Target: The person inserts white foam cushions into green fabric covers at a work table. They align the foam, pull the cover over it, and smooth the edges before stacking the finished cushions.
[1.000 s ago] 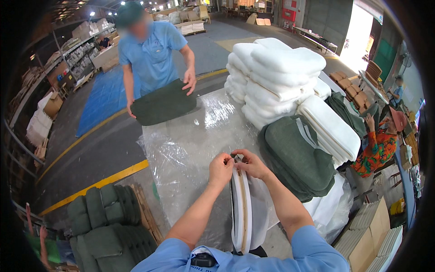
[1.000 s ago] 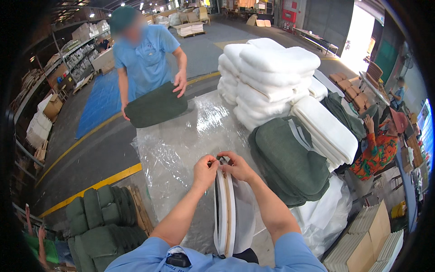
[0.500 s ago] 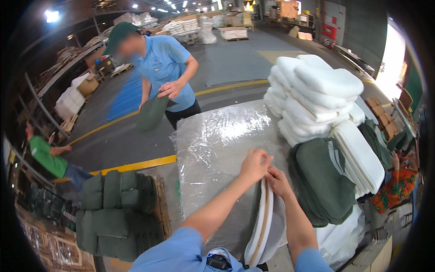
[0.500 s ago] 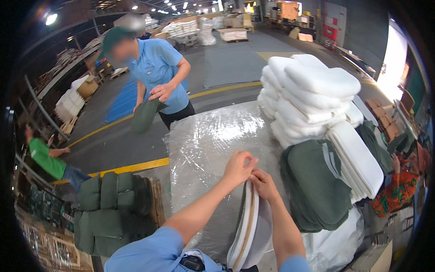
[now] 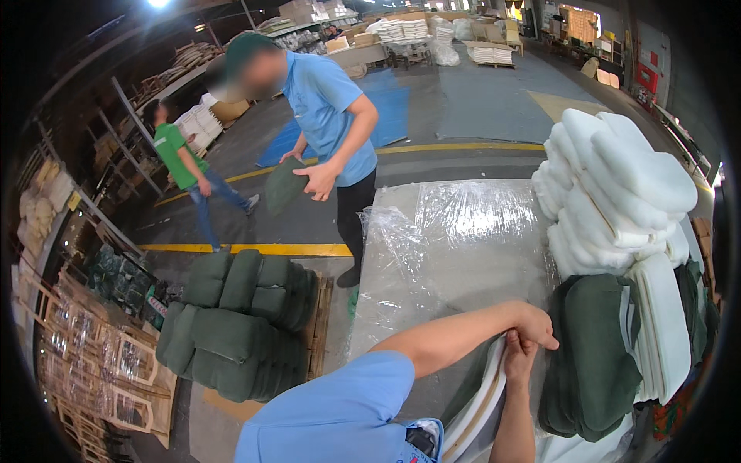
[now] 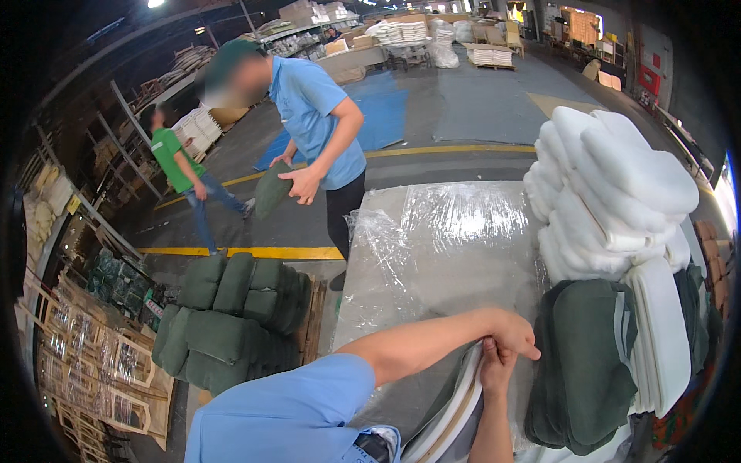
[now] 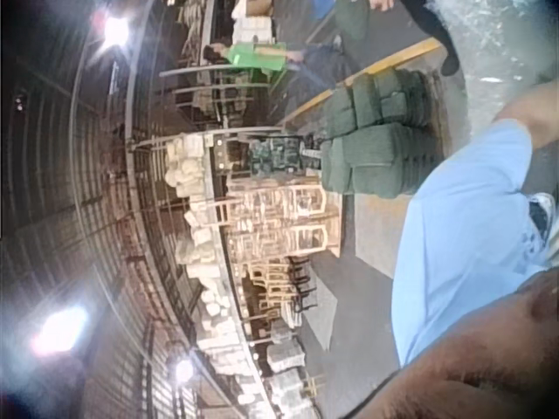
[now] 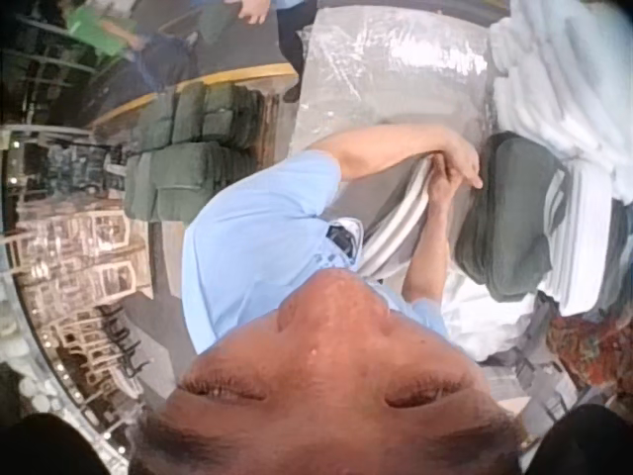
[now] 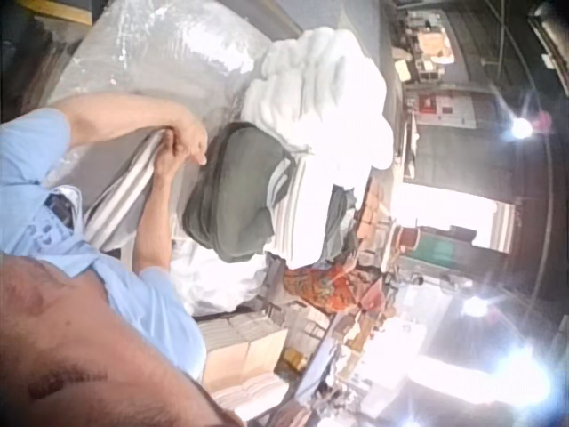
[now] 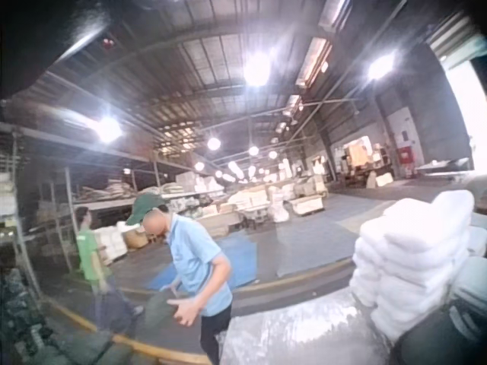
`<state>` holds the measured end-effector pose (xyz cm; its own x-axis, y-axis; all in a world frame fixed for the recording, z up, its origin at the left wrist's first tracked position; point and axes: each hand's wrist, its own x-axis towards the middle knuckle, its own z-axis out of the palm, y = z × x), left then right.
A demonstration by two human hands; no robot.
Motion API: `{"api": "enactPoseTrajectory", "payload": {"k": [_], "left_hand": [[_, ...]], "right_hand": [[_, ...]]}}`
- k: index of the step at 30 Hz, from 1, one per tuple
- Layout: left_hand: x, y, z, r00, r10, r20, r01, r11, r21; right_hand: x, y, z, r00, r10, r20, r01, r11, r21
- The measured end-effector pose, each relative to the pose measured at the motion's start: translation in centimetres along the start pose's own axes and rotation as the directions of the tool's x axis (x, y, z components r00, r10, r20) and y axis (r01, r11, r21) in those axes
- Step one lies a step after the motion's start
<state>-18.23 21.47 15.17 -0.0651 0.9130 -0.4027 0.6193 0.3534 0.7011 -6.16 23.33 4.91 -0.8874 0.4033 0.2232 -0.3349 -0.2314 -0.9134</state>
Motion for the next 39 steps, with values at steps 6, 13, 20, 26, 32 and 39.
{"api": "enactPoseTrajectory", "payload": {"k": [6, 13, 20, 26, 32, 39], "left_hand": [[-1.0, 0.8, 0.4, 0.974, 0.117, -0.193, -0.15, 0.974, -0.171], [-2.8, -10.9, 8.2, 0.488, -0.597, -0.637, -0.537, 0.371, -0.758], [-2.5, -11.7, 20.9, 0.917, -0.39, -0.082, -0.21, -0.297, -0.931], [-1.5, -10.5, 20.2, 0.893, -0.417, -0.169, -0.273, -0.203, -0.94], [1.9, -13.2, 17.7, 0.806, -0.582, -0.108, -0.273, -0.204, -0.94], [2.3, -17.8, 13.2, 0.748, -0.586, -0.311, -0.376, 0.011, -0.927]], "right_hand": [[-1.4, -0.8, -0.8, 0.998, 0.005, -0.069, -0.013, 0.993, -0.12], [-0.8, -5.1, 0.5, 0.984, -0.178, 0.013, 0.169, 0.901, -0.399], [-2.5, -6.7, 2.1, 0.975, -0.212, -0.065, 0.174, 0.914, -0.367], [-2.8, -7.0, 2.5, 0.976, -0.209, -0.067, 0.175, 0.926, -0.336], [-1.8, -6.4, 1.0, 0.973, -0.214, -0.09, 0.174, 0.928, -0.33], [-0.9, -6.4, 1.6, 0.977, -0.204, 0.057, 0.212, 0.946, -0.246]]}}
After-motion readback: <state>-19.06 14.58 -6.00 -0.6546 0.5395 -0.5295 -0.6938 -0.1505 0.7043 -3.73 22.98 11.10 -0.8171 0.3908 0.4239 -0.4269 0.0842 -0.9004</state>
